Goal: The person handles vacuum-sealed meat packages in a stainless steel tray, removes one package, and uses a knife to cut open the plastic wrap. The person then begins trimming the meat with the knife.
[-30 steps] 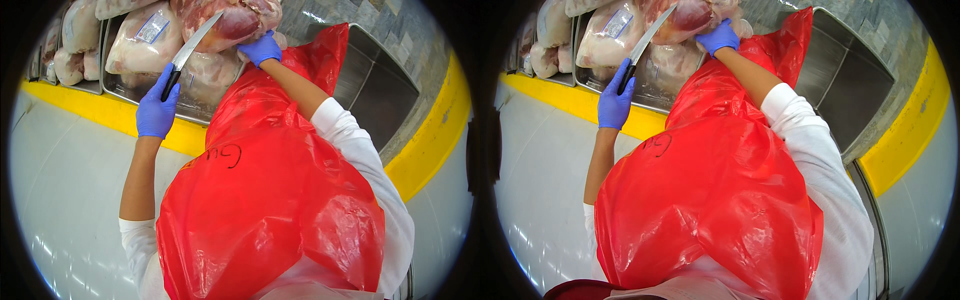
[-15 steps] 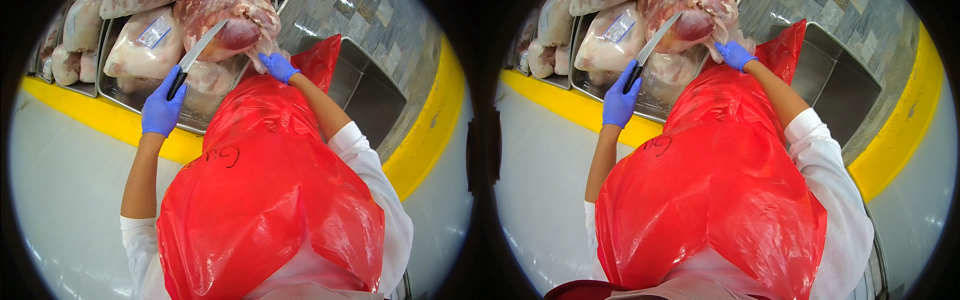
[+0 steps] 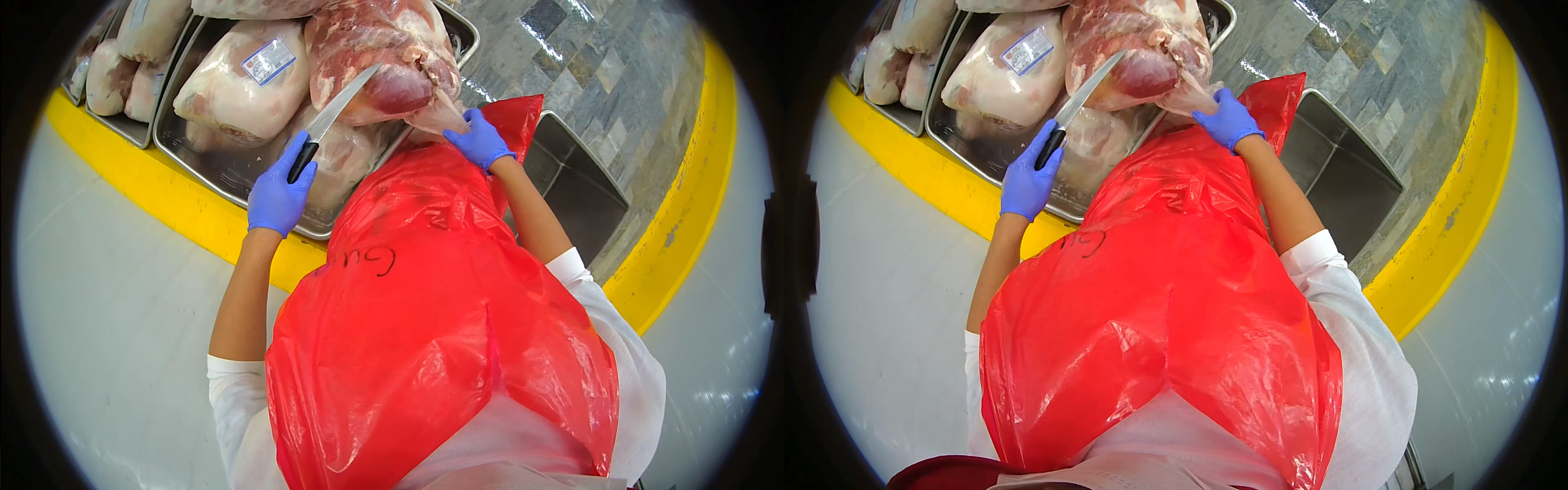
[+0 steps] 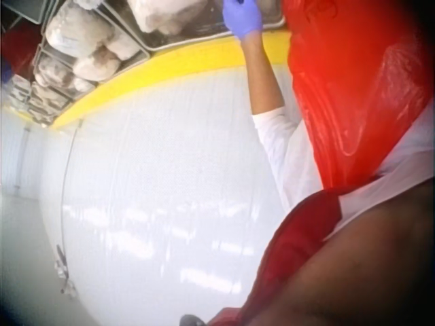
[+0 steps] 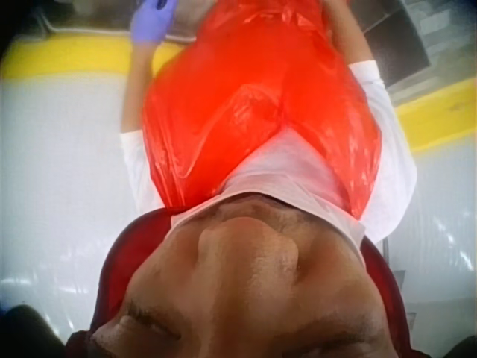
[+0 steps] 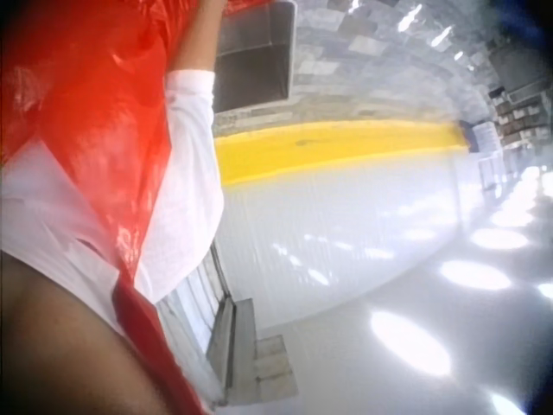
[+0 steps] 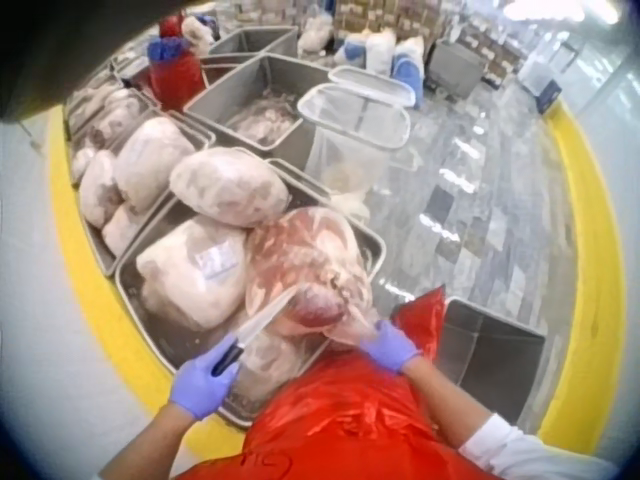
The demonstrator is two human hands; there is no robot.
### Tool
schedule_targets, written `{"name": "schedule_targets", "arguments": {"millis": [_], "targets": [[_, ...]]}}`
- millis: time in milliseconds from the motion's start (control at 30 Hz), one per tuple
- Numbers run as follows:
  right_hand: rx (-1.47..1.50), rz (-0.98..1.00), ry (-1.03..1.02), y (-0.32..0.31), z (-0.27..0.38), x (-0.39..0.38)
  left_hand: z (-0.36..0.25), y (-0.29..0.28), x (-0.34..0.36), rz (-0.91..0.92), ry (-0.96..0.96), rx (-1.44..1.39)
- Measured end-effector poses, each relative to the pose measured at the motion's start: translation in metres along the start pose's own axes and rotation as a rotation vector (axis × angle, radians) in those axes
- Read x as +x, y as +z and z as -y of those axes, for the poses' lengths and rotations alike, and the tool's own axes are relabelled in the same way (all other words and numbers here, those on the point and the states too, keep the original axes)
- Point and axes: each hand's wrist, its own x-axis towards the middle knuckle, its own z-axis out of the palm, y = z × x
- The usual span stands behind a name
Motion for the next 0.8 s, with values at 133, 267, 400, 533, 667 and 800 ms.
{"name": "schedule_targets", "arguments": {"millis": [133,267,400,533,667,800], "targets": [[-0.107,-0.180,-0.095,-0.009,0.002,0.006,0.010,0.007,0.002,-0.045,0.022,-0.075],[-0.123,-0.170,-0.017,0.023,0.027,0.027,0.005,0.004,0.006,-0.021,0.032,-0.104],[0.475,-0.278,-0.004,0.062,0.058,0.019,0.009,0.010,0.006,-0.020,0.037,-0.097],[0.340,-0.640,0.262,0.125,0.041,0.041,0.000,0.010,0.006,-0.014,0.050,-0.102],[-0.015,-0.675,0.092,0.099,0.031,0.030,0.002,0.010,0.007,-0.001,0.073,-0.096],[0.224,-0.717,-0.269,0.116,0.017,0.023,0.003,0.009,0.005,0.020,0.044,-0.073]]}}
